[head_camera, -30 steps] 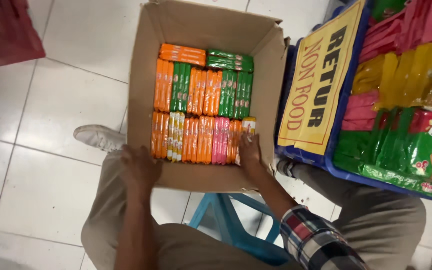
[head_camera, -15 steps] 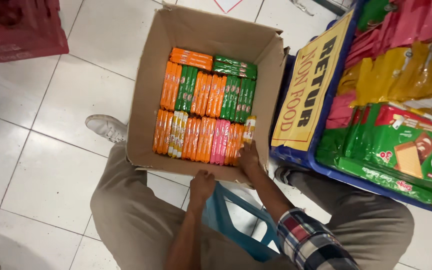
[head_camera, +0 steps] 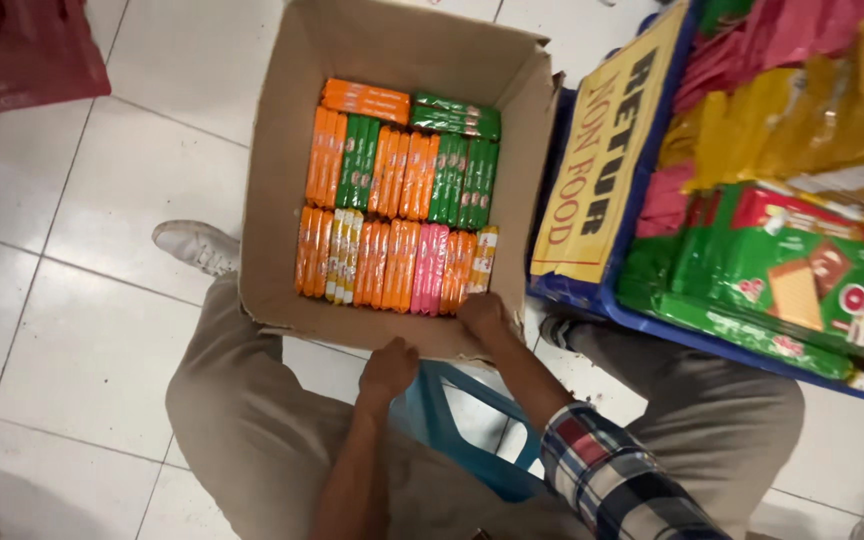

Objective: The person sits on a low stool and packs colorful snack packets into a cardboard box. They pick up packets from a blue crate and place them into the box, arranging them by color and type.

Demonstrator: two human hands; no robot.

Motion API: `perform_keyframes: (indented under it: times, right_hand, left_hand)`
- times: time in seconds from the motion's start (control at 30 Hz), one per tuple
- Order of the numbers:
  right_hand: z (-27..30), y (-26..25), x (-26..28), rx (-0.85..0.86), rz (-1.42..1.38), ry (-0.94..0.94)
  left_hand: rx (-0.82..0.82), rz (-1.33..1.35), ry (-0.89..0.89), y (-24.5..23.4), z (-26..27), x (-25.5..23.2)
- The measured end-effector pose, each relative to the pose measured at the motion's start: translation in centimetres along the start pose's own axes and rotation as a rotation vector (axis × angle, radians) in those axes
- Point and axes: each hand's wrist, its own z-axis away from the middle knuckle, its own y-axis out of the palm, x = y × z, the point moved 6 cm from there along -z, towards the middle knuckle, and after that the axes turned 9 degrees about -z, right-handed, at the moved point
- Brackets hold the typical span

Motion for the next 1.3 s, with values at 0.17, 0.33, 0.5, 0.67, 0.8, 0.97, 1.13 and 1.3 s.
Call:
perform_keyframes:
  times: [0.17, 0.33, 0.5, 0.67, 0.8, 0.97, 1.13, 1.3]
  right_hand:
    - [1.6, -0.4, 0.5, -0.017, 0.095, -0.092]
    - [5.7, -1.8, 0.8, 0.030, 0.045, -0.013]
    - [9.9, -2.7, 1.5, 0.013, -0.257, -0.044]
    - [15.1, -2.3, 0.9, -0.036, -0.568, -0.194]
    - [19.7, -1.9, -1.0, -0.206, -0.750, -0.326]
    - [24.3, -1.6, -5.1, -0.446, -0.964, -0.404]
    - [34.0, -3.3, -9.9, -0.809, -1.244, -0.579]
    - [42.1, -8.4, -17.6, -1.230, -1.306, -0.189]
  left_hand:
    - [0.121, -0.157, -0.010, -0.2, 2.7, -0.7]
    - [0.007, -0.250, -0.022, 0.5, 3.2, -1.4]
    - [-0.083, -0.332, 0.071, 0.0, 4.3, -2.7]
    - [-0.008, -0.386, 0.065, -0.2, 3.9, -2.7]
    - [-0.016, -0.447, 0.127, -1.3, 4.8, -4.2]
    - [-0.068, -0.498, 0.286, -1.0, 6.9, -4.8]
    - [-0.225, -0.366, 0.333, -0.4, 7.9, -5.7]
    - [-0.149, -0.411, 0.372, 0.7, 7.5, -8.2]
